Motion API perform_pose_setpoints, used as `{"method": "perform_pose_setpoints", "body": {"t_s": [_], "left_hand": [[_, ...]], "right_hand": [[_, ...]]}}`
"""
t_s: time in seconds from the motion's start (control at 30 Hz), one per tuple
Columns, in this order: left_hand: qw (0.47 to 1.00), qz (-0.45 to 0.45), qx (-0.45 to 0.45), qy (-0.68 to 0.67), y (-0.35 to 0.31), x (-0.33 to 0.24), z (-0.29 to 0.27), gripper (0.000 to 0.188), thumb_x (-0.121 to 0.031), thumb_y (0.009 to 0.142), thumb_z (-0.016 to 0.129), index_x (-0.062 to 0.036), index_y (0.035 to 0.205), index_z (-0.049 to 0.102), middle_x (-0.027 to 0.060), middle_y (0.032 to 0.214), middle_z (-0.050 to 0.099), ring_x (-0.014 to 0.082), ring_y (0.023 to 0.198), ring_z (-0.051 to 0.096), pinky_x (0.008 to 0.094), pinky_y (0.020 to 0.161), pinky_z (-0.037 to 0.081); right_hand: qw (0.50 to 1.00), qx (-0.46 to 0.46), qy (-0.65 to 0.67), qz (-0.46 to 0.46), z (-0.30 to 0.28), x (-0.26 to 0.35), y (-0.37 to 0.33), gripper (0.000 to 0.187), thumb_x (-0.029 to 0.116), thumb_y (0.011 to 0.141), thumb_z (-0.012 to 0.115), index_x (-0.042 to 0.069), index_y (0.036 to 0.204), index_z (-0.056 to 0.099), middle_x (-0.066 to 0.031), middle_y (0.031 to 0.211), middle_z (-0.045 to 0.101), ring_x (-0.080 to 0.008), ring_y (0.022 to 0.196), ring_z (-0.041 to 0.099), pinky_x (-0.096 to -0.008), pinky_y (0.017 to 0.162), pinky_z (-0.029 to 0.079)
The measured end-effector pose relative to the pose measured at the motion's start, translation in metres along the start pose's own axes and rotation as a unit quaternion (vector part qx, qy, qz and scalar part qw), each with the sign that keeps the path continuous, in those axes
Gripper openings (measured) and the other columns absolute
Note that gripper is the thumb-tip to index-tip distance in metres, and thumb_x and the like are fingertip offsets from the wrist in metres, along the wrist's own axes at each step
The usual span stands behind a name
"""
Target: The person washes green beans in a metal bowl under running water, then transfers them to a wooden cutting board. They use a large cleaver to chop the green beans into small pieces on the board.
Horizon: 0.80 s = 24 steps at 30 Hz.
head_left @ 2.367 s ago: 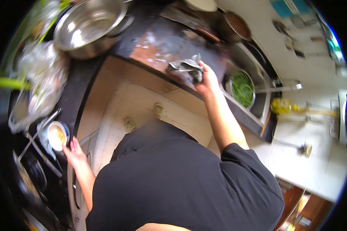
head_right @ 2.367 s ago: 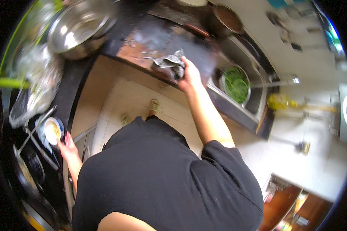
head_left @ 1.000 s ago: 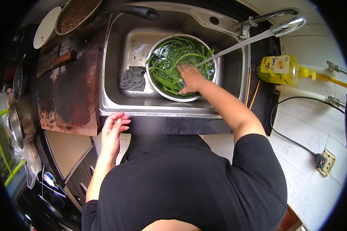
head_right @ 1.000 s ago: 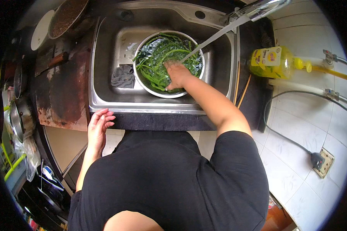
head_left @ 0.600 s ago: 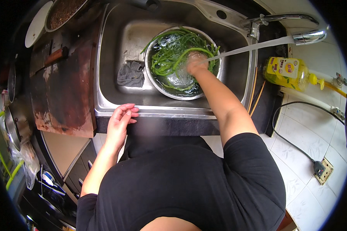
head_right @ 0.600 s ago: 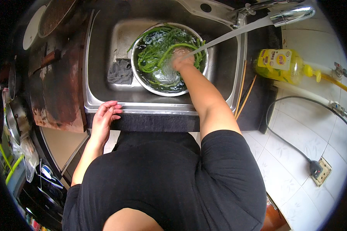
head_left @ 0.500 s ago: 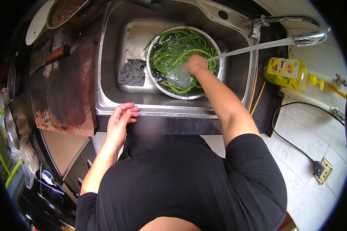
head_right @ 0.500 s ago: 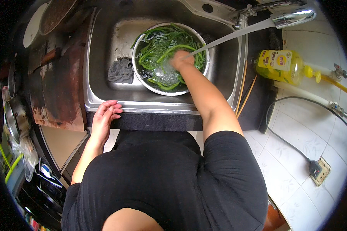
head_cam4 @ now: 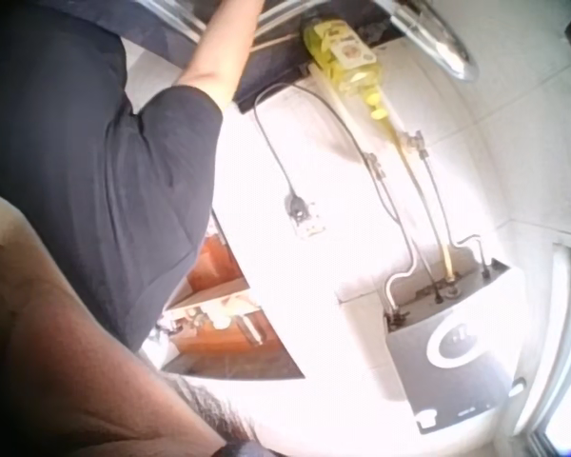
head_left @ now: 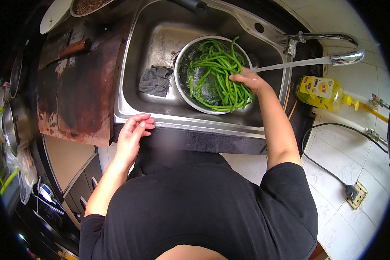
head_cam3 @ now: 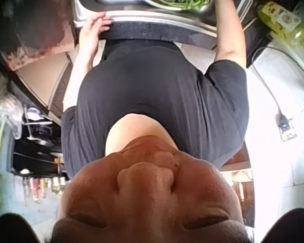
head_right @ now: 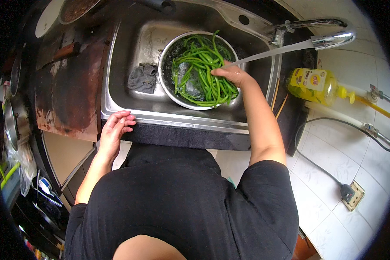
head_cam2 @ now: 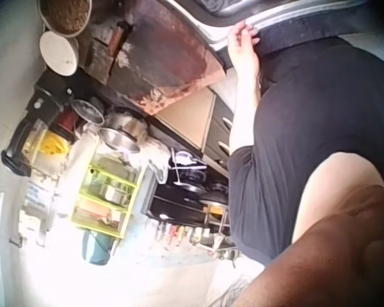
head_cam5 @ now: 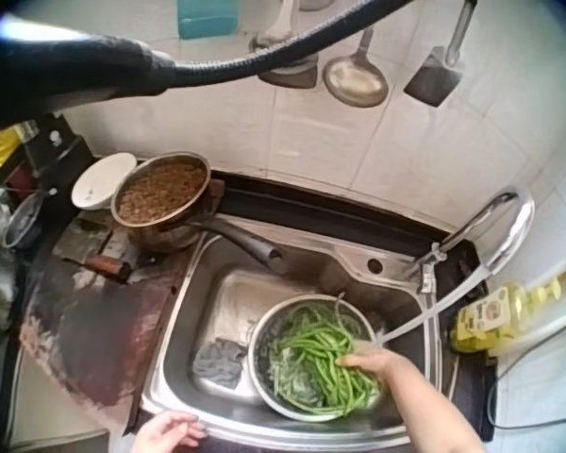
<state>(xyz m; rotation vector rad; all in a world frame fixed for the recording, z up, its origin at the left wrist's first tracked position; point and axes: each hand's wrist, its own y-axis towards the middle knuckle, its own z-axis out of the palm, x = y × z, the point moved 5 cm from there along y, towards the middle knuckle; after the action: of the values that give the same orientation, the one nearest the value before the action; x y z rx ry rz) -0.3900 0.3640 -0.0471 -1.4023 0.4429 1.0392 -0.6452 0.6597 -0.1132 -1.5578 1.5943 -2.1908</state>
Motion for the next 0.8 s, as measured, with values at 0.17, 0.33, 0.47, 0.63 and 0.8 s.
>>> {"method": "perform_pose_setpoints", "body": {"t_s": [0.17,0.33,0.47,0.63,0.8], "left_hand": [[1.0,-0.003,0.005,0.0,-0.002,0.002,0.004,0.026,-0.015,0.093,0.047,-0.0012,0.114,0.051,0.0091,0.105,0.059,0.0133,0.092,0.058,0.0247,0.079,0.045],[1.0,-0.014,0.013,0.005,-0.002,0.004,0.011,0.026,-0.015,0.092,0.048,-0.0009,0.114,0.051,0.009,0.106,0.059,0.0136,0.093,0.056,0.0256,0.08,0.043],[0.997,-0.011,0.045,0.059,0.008,0.0,0.023,0.028,-0.015,0.092,0.049,-0.0016,0.116,0.05,0.009,0.108,0.059,0.0139,0.096,0.057,0.0258,0.08,0.044],[0.983,0.036,0.102,0.148,0.045,-0.014,0.051,0.033,-0.018,0.091,0.052,-0.0007,0.119,0.049,0.0093,0.112,0.057,0.0152,0.102,0.055,0.0283,0.086,0.044],[0.915,0.201,0.08,0.341,0.124,-0.029,0.108,0.046,-0.025,0.084,0.058,0.0008,0.121,0.048,0.0184,0.122,0.05,0.0294,0.107,0.053,0.0337,0.092,0.042]], "right_hand": [[0.912,-0.248,-0.307,-0.11,-0.007,-0.002,0.021,0.096,0.042,0.067,0.071,0.001,0.139,0.023,-0.0238,0.136,0.034,-0.0327,0.126,0.035,-0.0374,0.105,0.028],[0.753,-0.209,-0.623,-0.015,0.068,-0.014,0.038,0.114,0.049,0.067,0.071,0.005,0.142,-0.001,-0.0201,0.146,0.012,-0.0389,0.133,0.018,-0.0471,0.108,0.019],[0.795,-0.152,-0.582,-0.077,0.049,-0.041,0.077,0.103,0.041,0.069,0.071,0.007,0.142,0.009,-0.0186,0.144,0.022,-0.034,0.132,0.025,-0.0406,0.107,0.025],[0.8,-0.199,-0.523,-0.217,0.025,0.005,0.039,0.063,0.032,0.072,0.069,0.011,0.127,0.047,-0.0174,0.135,0.038,-0.0324,0.123,0.038,-0.0384,0.103,0.033],[0.843,-0.307,-0.396,-0.195,-0.018,-0.02,0.052,0.078,0.041,0.069,0.07,0.005,0.131,0.039,-0.0214,0.135,0.036,-0.035,0.125,0.036,-0.0394,0.104,0.031]]}}
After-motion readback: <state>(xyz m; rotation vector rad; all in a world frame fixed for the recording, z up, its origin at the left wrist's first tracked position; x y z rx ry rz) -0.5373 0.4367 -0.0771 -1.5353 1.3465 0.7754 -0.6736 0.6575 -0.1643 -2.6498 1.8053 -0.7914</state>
